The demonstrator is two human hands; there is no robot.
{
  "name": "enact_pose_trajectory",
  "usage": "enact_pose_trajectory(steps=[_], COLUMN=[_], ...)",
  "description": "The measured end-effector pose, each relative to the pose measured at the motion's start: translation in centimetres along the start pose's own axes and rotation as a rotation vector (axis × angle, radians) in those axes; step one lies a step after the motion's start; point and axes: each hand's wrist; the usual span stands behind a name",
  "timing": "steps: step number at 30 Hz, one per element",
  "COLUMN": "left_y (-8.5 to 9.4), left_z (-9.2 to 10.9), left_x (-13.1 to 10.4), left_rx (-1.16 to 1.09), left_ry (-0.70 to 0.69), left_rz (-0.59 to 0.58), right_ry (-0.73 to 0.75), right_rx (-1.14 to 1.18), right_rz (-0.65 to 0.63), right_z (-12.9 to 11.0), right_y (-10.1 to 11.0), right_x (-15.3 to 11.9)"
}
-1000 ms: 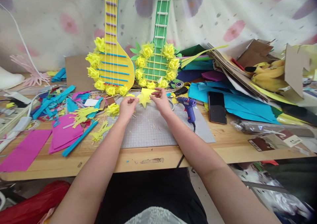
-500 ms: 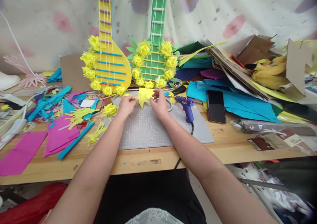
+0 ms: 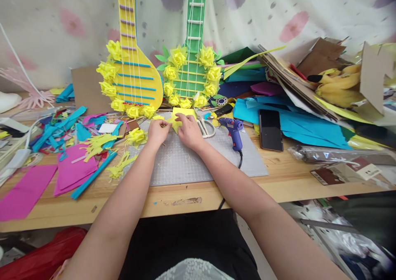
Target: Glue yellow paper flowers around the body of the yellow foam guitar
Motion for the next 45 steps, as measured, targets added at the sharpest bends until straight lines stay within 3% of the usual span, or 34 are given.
enact_pose_trajectory(steps=[9, 17, 22, 32, 39, 45], left_y=[0.3, 0.5, -0.3, -0.9, -1.0, -1.4], left_z=[0.5, 0.1, 0.0, -0.6, -0.1, 0.7], left_x=[-0.3, -0.6, -0.9, -0.6, -0.8, -0.6], left_rx=[0.057, -0.071, -0.191, -0.217, -0.177, -0.031], left_ry=[0.056, 0.043, -0.024, 0.053, 0.078, -0.015], left_rz=[0.003, 0.245, 0.164, 0.129, 0.113, 0.121], right_ry=[-0.019, -0.007, -0.022, -0.015, -0.131, -0.200], right_rx=[-0.090, -0.100, -0.090, -0.056, 0.106, 0.188], right_rz=[-0.072, -0.069, -0.065, -0.064, 0.110, 0.160], right_z=[-0.1, 0.0, -0.4, -0.2, 0.6, 1.3], right_y=[-0.3, -0.5, 0.0, -0.1, 0.0, -0.4], right_x=[0.2, 0.2, 0.1, 0.0, 0.1, 0.3])
Point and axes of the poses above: each hand's wrist, its own x-axis towards the middle knuckle, its own y-axis out of the back of the hand, z = x × y, and after that the axes turned 5 degrees about -y, right-handed
